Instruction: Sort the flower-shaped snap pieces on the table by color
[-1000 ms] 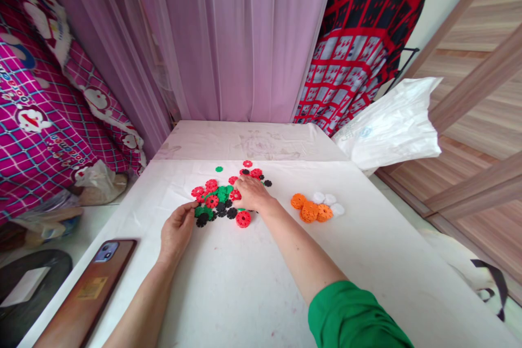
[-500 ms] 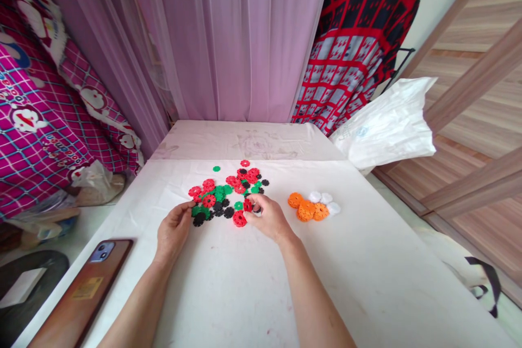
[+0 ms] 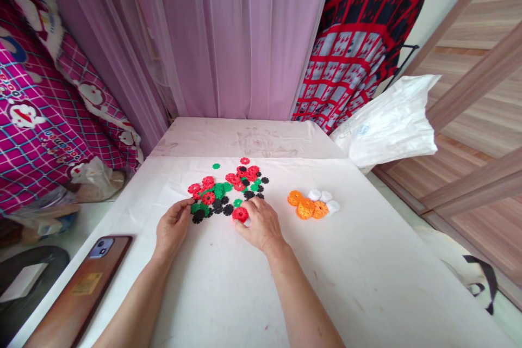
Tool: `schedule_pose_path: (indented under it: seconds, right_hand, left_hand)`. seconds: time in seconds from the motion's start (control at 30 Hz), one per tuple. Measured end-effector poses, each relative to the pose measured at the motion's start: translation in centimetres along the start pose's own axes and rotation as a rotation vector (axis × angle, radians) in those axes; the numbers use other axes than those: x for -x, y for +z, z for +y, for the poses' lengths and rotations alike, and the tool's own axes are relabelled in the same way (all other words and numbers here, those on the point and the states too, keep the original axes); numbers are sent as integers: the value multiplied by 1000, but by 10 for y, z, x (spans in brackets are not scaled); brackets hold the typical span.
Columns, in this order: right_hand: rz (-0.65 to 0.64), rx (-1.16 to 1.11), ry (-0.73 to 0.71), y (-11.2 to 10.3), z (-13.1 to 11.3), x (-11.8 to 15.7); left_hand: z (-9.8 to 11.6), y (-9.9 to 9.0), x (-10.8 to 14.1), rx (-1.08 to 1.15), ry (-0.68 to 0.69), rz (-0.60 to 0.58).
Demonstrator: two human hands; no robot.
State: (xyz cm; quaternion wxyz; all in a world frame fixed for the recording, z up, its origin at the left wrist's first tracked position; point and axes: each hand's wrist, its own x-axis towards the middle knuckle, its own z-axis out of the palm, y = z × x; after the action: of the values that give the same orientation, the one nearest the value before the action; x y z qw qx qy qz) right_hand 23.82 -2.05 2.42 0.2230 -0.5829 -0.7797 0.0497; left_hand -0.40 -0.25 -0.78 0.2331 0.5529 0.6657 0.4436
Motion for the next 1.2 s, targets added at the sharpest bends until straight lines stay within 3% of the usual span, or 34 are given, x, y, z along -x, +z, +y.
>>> schedule_pose_path:
  seconds: [0.6, 0.9, 1.03, 1.2]
  right_hand:
    - [-69, 56, -15, -2, -2, -2]
    - [24, -143, 47, 4, 10, 0]
    - [58, -167, 175, 7, 20, -17]
    - [-79, 5, 211, 4, 20, -58]
  left_hand:
    - [4, -1, 1, 10, -8, 0]
    - [1, 0, 0, 12, 8, 10]
    - [-1, 1, 0, 18, 7, 6]
    - [-1, 0, 0, 29, 0, 0]
